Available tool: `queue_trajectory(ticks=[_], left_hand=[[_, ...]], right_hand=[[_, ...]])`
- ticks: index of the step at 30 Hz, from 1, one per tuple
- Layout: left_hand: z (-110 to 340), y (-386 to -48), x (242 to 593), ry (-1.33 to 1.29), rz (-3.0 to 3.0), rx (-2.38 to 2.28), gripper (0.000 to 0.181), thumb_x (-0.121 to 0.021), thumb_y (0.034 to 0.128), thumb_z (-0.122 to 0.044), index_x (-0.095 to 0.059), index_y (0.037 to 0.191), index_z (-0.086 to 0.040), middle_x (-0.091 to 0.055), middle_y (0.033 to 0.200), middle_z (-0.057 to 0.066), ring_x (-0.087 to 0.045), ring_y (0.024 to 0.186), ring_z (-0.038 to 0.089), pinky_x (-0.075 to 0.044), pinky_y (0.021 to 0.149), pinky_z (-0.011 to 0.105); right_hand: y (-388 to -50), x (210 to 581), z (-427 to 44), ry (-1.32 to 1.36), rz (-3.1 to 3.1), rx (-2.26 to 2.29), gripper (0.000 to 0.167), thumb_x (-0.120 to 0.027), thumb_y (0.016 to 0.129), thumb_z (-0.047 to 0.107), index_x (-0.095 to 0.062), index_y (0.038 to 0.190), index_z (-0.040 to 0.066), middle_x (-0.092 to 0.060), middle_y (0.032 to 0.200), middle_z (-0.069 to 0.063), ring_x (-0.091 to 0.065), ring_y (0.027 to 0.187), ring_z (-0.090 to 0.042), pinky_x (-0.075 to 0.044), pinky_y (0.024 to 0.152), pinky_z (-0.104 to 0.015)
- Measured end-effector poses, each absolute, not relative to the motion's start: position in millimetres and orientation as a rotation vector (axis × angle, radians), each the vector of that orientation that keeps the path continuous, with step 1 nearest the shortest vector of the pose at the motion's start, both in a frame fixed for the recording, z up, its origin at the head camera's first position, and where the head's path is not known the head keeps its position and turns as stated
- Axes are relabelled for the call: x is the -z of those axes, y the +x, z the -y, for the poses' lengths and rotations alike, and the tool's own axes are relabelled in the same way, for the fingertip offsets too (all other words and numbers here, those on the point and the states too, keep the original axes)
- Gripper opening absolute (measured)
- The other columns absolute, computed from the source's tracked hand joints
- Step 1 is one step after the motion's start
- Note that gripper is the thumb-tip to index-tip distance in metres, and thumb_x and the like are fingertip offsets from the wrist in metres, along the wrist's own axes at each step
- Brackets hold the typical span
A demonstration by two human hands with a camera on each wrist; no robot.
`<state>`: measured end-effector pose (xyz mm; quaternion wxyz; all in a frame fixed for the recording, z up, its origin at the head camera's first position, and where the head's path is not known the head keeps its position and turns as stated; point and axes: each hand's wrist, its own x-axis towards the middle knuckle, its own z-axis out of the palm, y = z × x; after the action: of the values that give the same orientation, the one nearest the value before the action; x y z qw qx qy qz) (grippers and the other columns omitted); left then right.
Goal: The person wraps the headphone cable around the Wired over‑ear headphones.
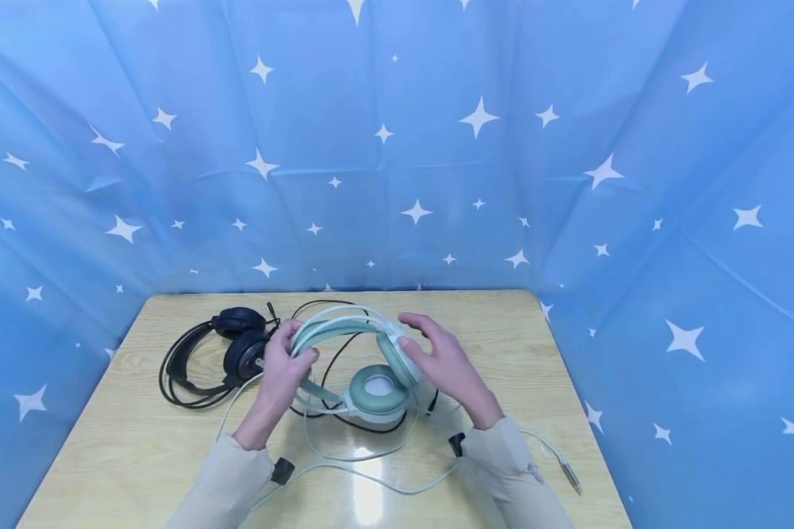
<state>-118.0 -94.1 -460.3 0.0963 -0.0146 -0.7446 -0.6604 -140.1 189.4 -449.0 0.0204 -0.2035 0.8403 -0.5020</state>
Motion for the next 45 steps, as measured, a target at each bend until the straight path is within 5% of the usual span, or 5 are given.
queue_trajectory(ticks=[18,25,34,39,45], left_hand=[[128.7,-102.5,466.1,-0.017,1.402,2.454,0.024,-0.041,0.082,0.016,-0.049,0.093,-0.004,-0.038,0.057,-0.004,-0.029,0.043,0.008,-0.023,0.041,0.023],[136.4,-104.9,467.3,0.082,1.268,2.493,0.021,-0.038,0.0807,0.014,-0.046,0.094,-0.001,-0.039,0.059,-0.003,-0.034,0.044,0.005,-0.028,0.042,0.018],[144.0,-108.5,465.8,0.161,1.276,2.403,0.024,-0.041,0.0809,0.013,-0.048,0.093,-0.006,-0.041,0.058,-0.003,-0.035,0.044,0.006,-0.029,0.041,0.017],[144.4,-108.9,464.1,0.219,1.32,2.344,0.025,-0.045,0.0809,0.016,-0.05,0.094,-0.006,-0.044,0.055,-0.004,-0.037,0.042,0.005,-0.031,0.04,0.017],[138.2,-108.4,463.0,0.247,1.46,2.241,0.028,-0.051,0.0801,0.018,-0.052,0.096,-0.005,-0.047,0.061,-0.006,-0.039,0.043,0.004,-0.031,0.039,0.017]], right_hand=[[-130.8,518.8,-244.8,-0.037,-2.411,2.087,0.069,-0.021,0.113,0.046,-0.056,0.136,-0.009,-0.064,0.132,-0.028,-0.064,0.118,-0.007,-0.043,0.103,-0.014],[-125.7,551.9,-242.4,-0.288,-2.078,2.291,0.071,-0.018,0.114,0.038,-0.055,0.117,-0.022,-0.075,0.105,-0.021,-0.072,0.106,-0.018,-0.05,0.101,-0.024],[-115.3,533.9,-242.6,-0.628,-1.716,2.556,0.046,-0.021,0.114,0.013,-0.062,0.096,0.002,-0.046,0.074,-0.004,-0.046,0.06,-0.016,-0.051,0.069,-0.025],[-107.4,508.6,-245.1,-0.786,-2.015,2.407,0.042,-0.023,0.11,0.0,-0.062,0.096,-0.006,-0.035,0.07,-0.013,-0.028,0.058,-0.027,-0.026,0.053,-0.035],[-101.0,486.0,-231.6,-1.03,-2.633,1.895,0.03,-0.045,0.099,-0.014,-0.071,0.11,-0.003,-0.04,0.064,0.0,-0.032,0.054,-0.008,-0.033,0.049,-0.025]])
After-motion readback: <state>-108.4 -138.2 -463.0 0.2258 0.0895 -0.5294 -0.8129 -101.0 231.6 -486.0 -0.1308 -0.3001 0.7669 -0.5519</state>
